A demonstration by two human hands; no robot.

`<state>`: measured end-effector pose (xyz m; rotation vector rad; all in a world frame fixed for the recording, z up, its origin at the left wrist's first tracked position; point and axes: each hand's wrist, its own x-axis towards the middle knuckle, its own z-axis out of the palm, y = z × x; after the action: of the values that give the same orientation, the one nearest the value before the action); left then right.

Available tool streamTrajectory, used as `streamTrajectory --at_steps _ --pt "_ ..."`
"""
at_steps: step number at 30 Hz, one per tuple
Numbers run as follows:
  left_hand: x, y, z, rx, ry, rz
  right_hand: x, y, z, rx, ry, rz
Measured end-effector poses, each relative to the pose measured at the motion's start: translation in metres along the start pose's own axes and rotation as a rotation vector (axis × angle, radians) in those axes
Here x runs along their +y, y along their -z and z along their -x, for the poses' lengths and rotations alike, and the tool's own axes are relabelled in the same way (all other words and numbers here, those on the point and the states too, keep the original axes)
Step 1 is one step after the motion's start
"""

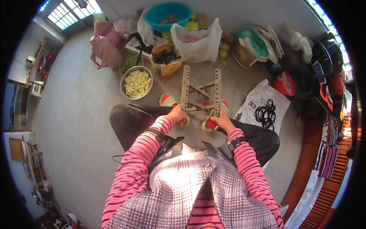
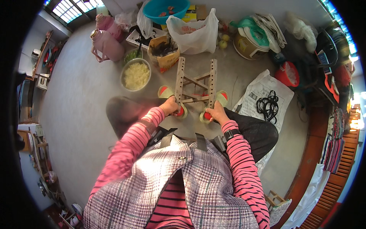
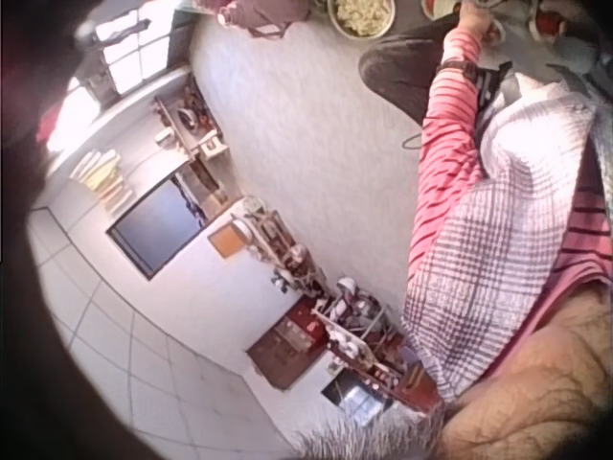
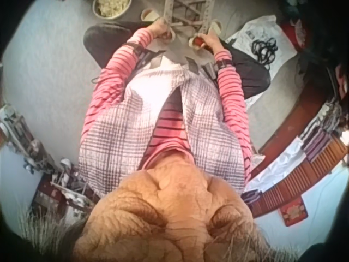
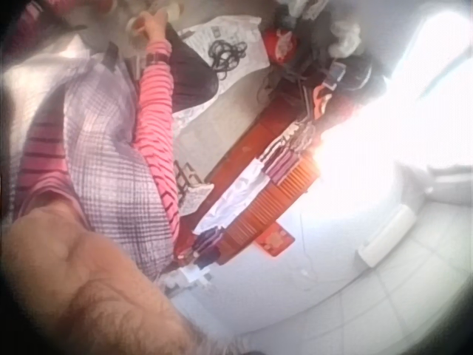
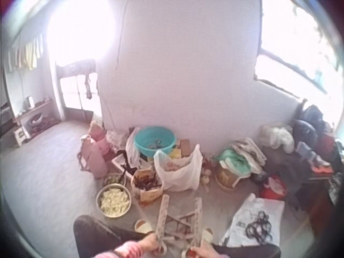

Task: The person sits on the floor and assembles a small wooden frame by threading and tying red and black straps through its holes. They adjust the straps, pull them tight, and secure the frame components together.

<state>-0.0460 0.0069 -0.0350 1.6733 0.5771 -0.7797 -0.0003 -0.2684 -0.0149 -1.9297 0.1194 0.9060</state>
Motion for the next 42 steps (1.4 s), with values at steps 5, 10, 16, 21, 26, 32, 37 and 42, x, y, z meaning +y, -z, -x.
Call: streamTrajectory --at_steps 5,10,16,21,26,32,37,42 --pt "0.003 0.004 0.000 -0.016 0.015 -0.026 -0.001 0.001 -0.001 0.010 0.045 0.008" --pt "-0.015 0.004 -0.016 0.070 -0.058 -0.060 -0.002 0.004 0.003 -0.066 0.013 0.001" --pt "-0.022 0.014 -0.020 0.049 -0.232 -0.268 -0.004 0.012 0.005 -0.090 0.017 -0.047" --pt "-0.003 0.019 -0.003 0.059 -0.169 -0.240 -0.008 0.010 0.000 0.068 0.061 0.059" --pt "0.002 0.017 0.007 0.135 -0.301 -0.353 -0.008 0.009 -0.003 0.011 0.030 0.064" --pt "0.006 0.016 0.010 0.164 -0.202 -0.385 -0.013 0.005 0.004 0.030 -0.043 0.006" --pt "0.012 0.014 0.020 0.150 -0.168 -0.343 -0.017 0.001 0.008 0.081 -0.027 0.031" --pt "0.013 0.009 0.015 0.148 -0.108 -0.261 -0.016 0.006 0.002 0.048 -0.024 0.017"
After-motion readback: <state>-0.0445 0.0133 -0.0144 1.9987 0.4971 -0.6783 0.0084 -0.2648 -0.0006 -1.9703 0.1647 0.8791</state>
